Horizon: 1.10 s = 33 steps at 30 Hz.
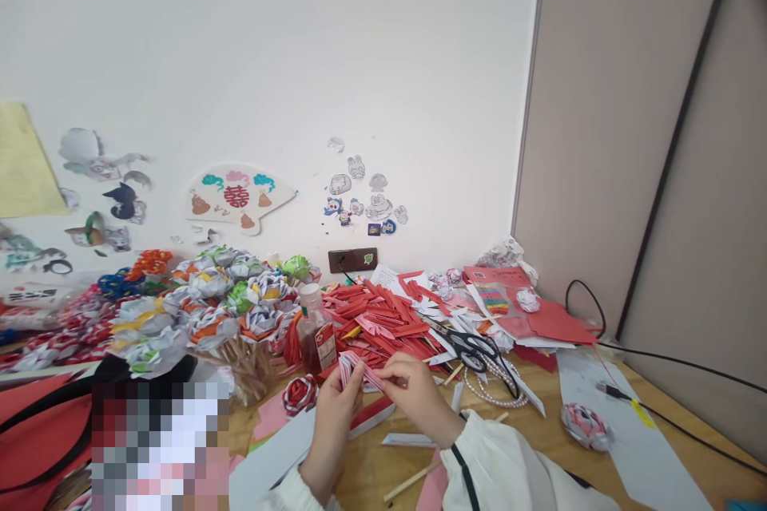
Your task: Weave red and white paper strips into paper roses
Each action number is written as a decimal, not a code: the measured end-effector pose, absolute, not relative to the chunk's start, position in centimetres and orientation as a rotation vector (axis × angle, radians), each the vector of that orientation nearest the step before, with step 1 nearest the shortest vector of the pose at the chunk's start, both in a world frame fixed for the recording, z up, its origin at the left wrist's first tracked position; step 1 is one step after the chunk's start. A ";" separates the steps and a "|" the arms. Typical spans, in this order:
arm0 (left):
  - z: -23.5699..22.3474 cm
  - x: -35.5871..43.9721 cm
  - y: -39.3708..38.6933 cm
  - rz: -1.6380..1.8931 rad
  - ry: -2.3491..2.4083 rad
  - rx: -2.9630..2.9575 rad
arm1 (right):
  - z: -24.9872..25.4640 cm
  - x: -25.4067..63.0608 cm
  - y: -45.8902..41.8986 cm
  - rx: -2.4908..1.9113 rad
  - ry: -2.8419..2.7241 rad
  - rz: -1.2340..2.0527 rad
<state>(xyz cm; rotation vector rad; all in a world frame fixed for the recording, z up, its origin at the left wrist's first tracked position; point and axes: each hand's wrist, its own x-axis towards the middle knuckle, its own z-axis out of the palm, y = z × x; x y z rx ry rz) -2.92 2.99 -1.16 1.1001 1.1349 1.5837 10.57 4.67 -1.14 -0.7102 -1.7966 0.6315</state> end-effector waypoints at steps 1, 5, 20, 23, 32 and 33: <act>-1.2 -2.9 3.0 1.587 1.143 1.101 | -1.2 10.5 4.7 -0.692 -1.815 0.633; -1.3 -3.0 3.1 1.586 1.168 1.116 | -0.9 10.7 4.5 -0.688 -1.891 0.607; -1.6 -3.3 3.6 1.625 1.270 1.125 | -1.5 15.2 4.6 -0.818 -2.517 0.319; -1.5 -3.2 3.5 1.612 1.267 1.139 | -2.2 14.7 4.7 -0.894 -2.478 0.445; -1.0 -3.0 3.2 1.602 1.260 1.202 | 0.7 15.9 5.0 -0.926 -2.197 0.656; -1.0 -3.0 3.1 1.601 1.260 1.210 | 1.0 15.9 5.1 -0.928 -2.142 0.675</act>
